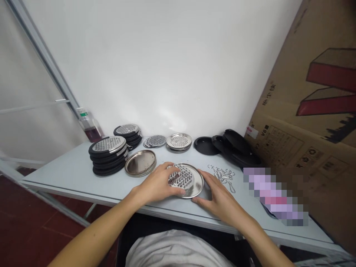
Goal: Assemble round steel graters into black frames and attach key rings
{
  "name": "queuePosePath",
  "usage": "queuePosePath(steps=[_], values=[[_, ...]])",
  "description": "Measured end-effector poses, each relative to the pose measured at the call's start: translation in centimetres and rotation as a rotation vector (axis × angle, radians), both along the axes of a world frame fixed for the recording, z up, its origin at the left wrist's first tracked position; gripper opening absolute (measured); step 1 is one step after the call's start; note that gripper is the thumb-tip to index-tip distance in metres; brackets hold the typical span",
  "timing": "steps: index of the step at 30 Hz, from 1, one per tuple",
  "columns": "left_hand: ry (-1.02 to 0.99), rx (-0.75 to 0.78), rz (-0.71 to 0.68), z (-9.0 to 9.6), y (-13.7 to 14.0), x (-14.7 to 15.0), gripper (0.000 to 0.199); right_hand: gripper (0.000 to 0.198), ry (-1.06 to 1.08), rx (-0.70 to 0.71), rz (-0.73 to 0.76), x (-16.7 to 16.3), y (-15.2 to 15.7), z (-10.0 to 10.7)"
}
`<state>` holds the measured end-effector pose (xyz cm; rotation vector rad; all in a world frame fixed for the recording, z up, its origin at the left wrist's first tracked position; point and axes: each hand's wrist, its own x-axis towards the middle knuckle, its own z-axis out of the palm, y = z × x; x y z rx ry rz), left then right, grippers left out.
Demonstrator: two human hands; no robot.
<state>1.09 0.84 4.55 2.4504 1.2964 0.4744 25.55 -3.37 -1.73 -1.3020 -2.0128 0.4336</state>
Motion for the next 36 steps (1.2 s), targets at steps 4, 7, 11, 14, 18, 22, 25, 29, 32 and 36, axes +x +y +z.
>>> queuePosePath(steps=[4,7,11,14,18,22,25,29,32,36], values=[[0.03,-0.002,-0.029,-0.6,-0.3,0.6,0.077,0.081,0.014,0.017,0.012,0.1,0.0,0.0],[0.033,0.003,-0.051,-1.0,-0.3,0.6,0.077,0.081,0.012,0.011,0.009,0.1,-0.1,0.1],[0.042,0.017,-0.056,-1.3,-0.1,0.5,0.076,0.08,0.006,0.013,0.007,0.0,-0.2,0.2],[0.057,0.035,-0.067,-1.5,0.0,0.6,0.075,0.08,0.014,0.031,0.019,-0.1,-0.2,0.2],[0.083,0.035,-0.113,-1.9,0.0,0.8,0.075,0.079,0.017,0.039,0.022,-0.1,-0.2,0.2],[0.11,0.058,-0.091,-1.9,-0.1,0.6,0.075,0.079,0.005,0.023,0.013,-0.1,-0.2,0.3],[0.119,0.077,-0.074,-1.5,-0.1,0.3,0.072,0.078,-0.009,0.01,0.015,0.0,-0.2,0.3],[0.144,0.065,-0.085,-1.0,0.1,-0.1,0.067,0.074,-0.051,-0.004,-0.007,0.1,-0.2,-0.1],[0.145,0.026,-0.102,-1.0,0.3,-0.1,0.069,0.07,-0.072,-0.01,-0.01,0.2,-0.1,-0.4],[0.072,0.087,-0.075,-1.0,0.6,0.4,0.058,0.067,-0.079,-0.008,-0.014,0.1,-0.1,-0.5]])
